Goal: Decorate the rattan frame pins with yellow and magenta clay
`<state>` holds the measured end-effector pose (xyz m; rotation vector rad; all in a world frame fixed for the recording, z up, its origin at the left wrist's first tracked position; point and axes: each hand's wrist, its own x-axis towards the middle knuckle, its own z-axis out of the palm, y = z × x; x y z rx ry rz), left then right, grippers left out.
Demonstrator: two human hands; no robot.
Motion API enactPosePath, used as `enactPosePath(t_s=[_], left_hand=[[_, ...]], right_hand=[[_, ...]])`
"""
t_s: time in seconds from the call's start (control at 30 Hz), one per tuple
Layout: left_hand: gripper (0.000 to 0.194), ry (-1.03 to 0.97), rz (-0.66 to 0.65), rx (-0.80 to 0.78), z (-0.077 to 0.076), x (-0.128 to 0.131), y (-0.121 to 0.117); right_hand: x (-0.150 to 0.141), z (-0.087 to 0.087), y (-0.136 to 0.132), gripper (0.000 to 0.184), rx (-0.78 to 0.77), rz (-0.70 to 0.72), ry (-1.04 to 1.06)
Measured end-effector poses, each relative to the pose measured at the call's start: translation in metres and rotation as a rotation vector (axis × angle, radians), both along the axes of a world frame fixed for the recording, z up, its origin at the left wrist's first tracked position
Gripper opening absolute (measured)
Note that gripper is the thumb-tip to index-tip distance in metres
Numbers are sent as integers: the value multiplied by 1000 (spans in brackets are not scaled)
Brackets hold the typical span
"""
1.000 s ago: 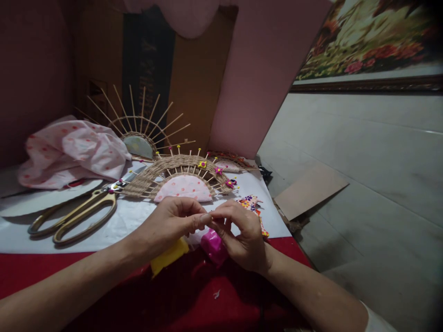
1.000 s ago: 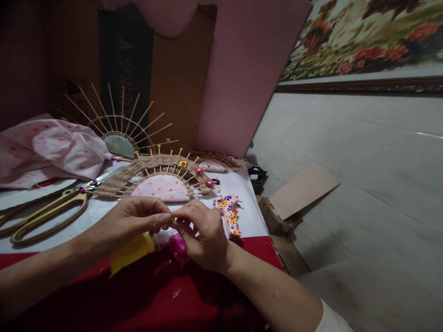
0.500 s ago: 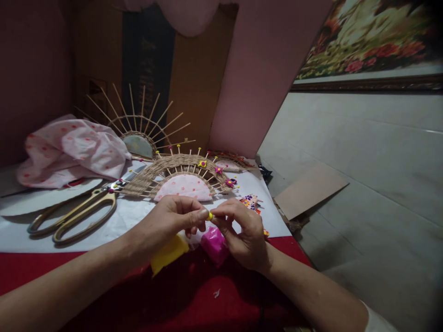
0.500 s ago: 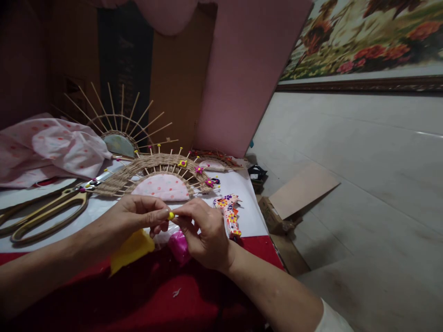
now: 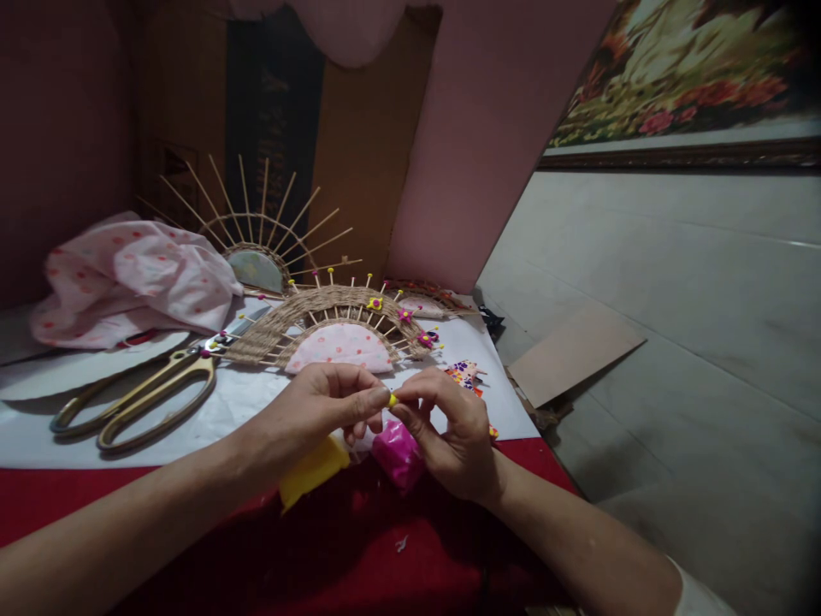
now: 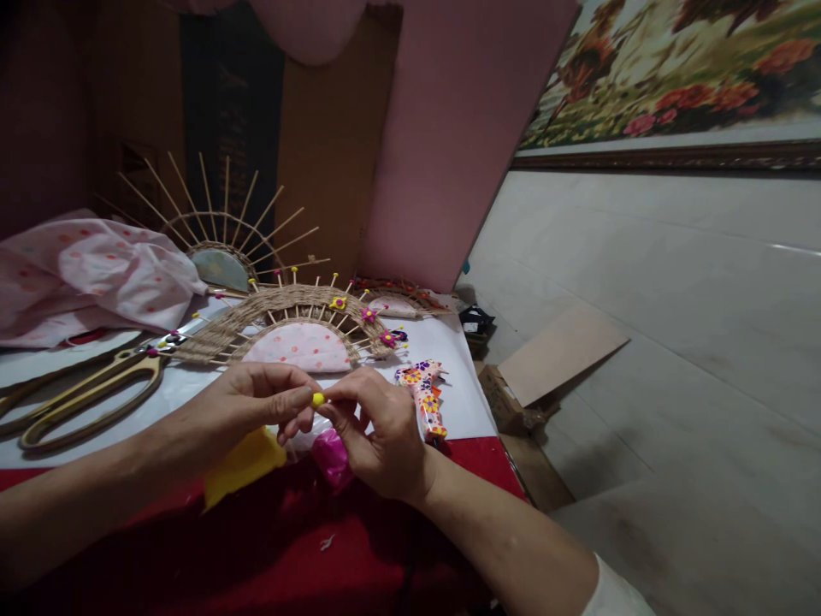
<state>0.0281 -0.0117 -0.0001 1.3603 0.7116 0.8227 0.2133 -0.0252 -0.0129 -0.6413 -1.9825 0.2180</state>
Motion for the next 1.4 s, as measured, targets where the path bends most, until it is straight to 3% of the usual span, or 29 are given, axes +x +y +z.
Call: enactPosePath(t_s=[0.7,1.03,1.23,1.4], left_hand=[[28,26,22,-65,2,2,-3],[29,65,11,-2,0,1,-3],[28,43,27,-70,3,3,-5],[28,86,38,3,6,3,-5]], right_hand=[[0,-1,1,11,7,29,-23],[-1,-1,0,10,-3,15,-13],[0,-1,0,10,-16,28,-15],[0,-1,0,10,-29,7,-24]])
